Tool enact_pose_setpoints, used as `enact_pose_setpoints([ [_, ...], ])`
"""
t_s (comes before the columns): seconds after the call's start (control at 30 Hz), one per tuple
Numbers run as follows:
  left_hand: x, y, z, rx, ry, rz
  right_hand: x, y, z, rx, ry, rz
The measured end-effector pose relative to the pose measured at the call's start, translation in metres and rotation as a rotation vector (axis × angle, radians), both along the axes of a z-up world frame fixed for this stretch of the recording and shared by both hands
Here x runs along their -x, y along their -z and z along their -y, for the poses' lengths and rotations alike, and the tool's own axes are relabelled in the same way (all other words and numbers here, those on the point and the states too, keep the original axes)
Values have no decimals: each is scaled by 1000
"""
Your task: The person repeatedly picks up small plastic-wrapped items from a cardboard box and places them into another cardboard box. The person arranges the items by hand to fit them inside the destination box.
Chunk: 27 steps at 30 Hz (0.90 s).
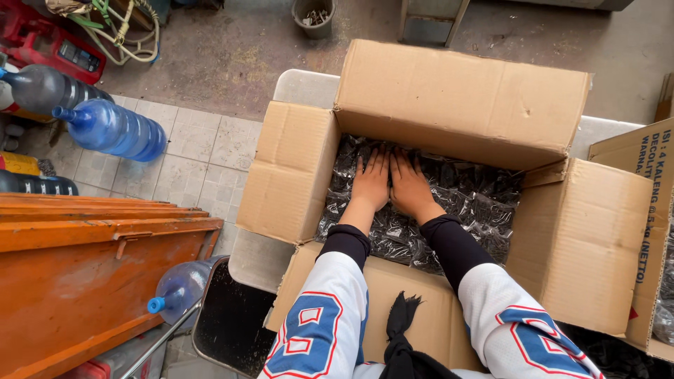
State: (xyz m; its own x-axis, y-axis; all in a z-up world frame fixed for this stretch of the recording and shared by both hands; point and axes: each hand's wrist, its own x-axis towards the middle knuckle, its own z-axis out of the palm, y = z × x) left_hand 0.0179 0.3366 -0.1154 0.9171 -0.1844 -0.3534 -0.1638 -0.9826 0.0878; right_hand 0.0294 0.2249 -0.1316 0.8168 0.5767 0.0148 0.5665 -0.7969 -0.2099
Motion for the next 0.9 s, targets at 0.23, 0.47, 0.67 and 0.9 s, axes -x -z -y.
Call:
enact_pose_setpoints([
  [0.23,2,10,2,66,33,75,-1,-3,18,90,34,2],
  [0.47,5,14,7,7,-12,41,5,2,12,117,65,-59],
  [0.67,5,2,20,-49,-32,-3,1,-19,15,243,45,-145],
  [0.9,6,-24,54,77,70,46,8,-46,60,143,43,-177],
])
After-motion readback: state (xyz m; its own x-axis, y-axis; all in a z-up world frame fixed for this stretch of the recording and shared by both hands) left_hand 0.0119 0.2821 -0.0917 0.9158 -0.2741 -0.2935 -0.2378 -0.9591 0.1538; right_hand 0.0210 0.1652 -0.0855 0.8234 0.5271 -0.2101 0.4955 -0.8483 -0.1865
